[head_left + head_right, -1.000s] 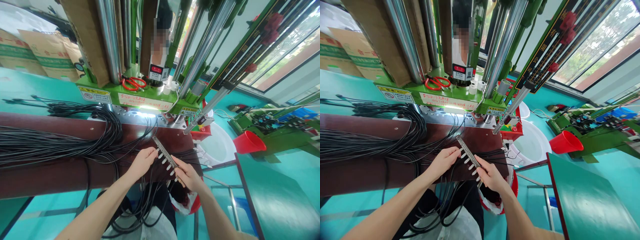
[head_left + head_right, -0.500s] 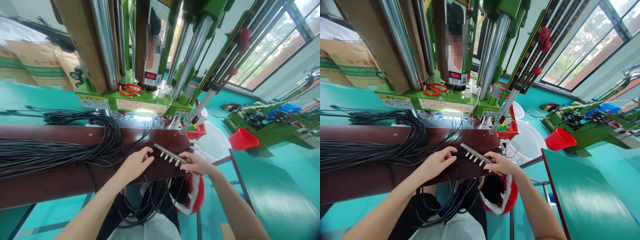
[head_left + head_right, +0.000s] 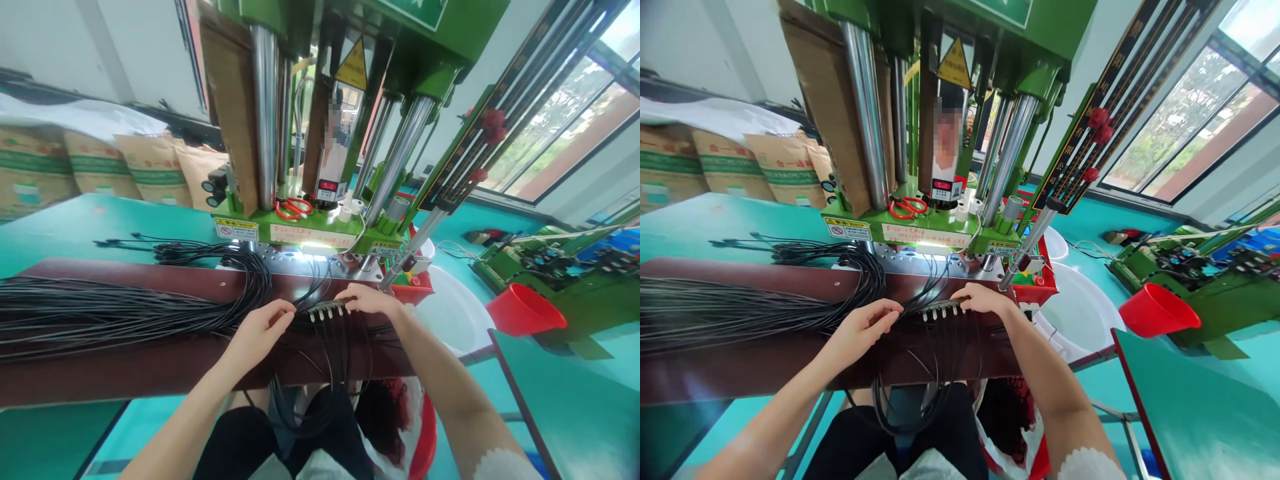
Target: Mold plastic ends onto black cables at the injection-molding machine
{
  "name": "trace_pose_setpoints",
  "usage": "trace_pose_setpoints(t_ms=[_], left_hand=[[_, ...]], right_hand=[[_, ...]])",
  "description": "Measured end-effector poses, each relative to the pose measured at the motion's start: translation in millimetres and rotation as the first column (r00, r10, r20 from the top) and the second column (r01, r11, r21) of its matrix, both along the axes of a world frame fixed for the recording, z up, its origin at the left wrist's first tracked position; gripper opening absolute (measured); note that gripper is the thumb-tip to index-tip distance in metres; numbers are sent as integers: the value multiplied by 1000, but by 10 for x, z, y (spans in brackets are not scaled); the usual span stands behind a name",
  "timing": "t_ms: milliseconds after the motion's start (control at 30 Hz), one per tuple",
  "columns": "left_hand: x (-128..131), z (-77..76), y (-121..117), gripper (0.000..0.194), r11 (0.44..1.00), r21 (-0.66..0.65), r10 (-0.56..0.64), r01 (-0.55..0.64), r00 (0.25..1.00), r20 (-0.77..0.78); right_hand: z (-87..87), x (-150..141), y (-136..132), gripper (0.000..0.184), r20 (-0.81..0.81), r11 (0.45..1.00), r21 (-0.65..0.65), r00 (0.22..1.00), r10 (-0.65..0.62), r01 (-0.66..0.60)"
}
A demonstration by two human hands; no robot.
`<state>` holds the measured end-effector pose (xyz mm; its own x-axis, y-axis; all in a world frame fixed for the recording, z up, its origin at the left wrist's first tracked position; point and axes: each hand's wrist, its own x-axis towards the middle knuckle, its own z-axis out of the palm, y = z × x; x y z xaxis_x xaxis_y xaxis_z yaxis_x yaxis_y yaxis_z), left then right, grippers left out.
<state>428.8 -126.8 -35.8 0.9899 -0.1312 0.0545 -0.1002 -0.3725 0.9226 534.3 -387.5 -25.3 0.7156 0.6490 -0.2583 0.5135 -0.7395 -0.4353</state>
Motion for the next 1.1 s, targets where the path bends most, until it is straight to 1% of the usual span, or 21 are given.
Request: trace_pose_setpoints(t_ms=[67, 167, 200, 267, 333, 367, 400, 433, 467, 500, 533, 567, 667, 733, 967, 1100], left_hand=[[63, -8, 55, 26, 1000, 3, 31, -31, 999, 17], [238, -54, 69, 26, 997, 66, 34, -38, 997, 65], [315, -69, 53, 25, 995, 96, 27, -36, 996, 86], [489, -91, -5, 24, 988, 149, 22, -41, 992, 123], [669, -106, -89, 22, 985, 168, 20, -46, 989, 149], [754, -116, -136, 22, 989, 143, 21, -42, 989, 147], [833, -130, -184, 23, 997, 75, 23, -32, 993, 117], [904, -152, -231, 26, 999, -24, 24, -22, 998, 61], [967, -183, -275, 29, 991, -135, 22, -23, 1000, -9], [1020, -221, -314, 33, 970, -238, 20, -39, 996, -82], [1063, -264, -345, 35, 947, -315, 19, -64, 989, -146], [1096, -310, -368, 37, 929, -359, 21, -90, 981, -191], [1146, -425, -392, 33, 913, -390, 33, -122, 973, -227], [1148, -458, -387, 31, 906, -407, 20, -114, 973, -228], [1108, -411, -380, 23, 895, -433, 18, -112, 976, -215], [1094, -415, -375, 21, 888, -447, 19, -110, 979, -204]], right_hand=[[-50, -20, 48, 35, 56, 1000, 9, 998, -22, 22], [-99, -55, 28, 28, 118, 997, 57, 992, -51, 44], [-118, -54, 1, 27, 125, 993, 100, 990, -67, 55], [-176, -34, -75, 27, 126, 967, 226, 981, -147, 116], [-259, 2, -159, 24, 135, 912, 349, 952, -275, 215], [-306, 20, -197, 23, 143, 882, 394, 931, -337, 259], [-355, 36, -229, 23, 150, 857, 426, 911, -383, 290], [-400, 51, -253, 25, 159, 837, 449, 894, -418, 312], [-442, 62, -269, 27, 165, 822, 466, 881, -443, 327], [-476, 72, -278, 28, 166, 808, 482, 871, -463, 338], [-504, 81, -282, 28, 167, 798, 494, 863, -477, 346], [-524, 89, -282, 28, 167, 791, 503, 858, -486, 350], [-552, 117, -280, 27, 165, 782, 514, 854, -494, 353], [-560, 138, -283, 27, 160, 781, 516, 856, -492, 353], [-582, 152, -270, 26, 181, 794, 495, 852, -492, 354], [-591, 137, -256, 26, 200, 801, 475, 841, -503, 366]])
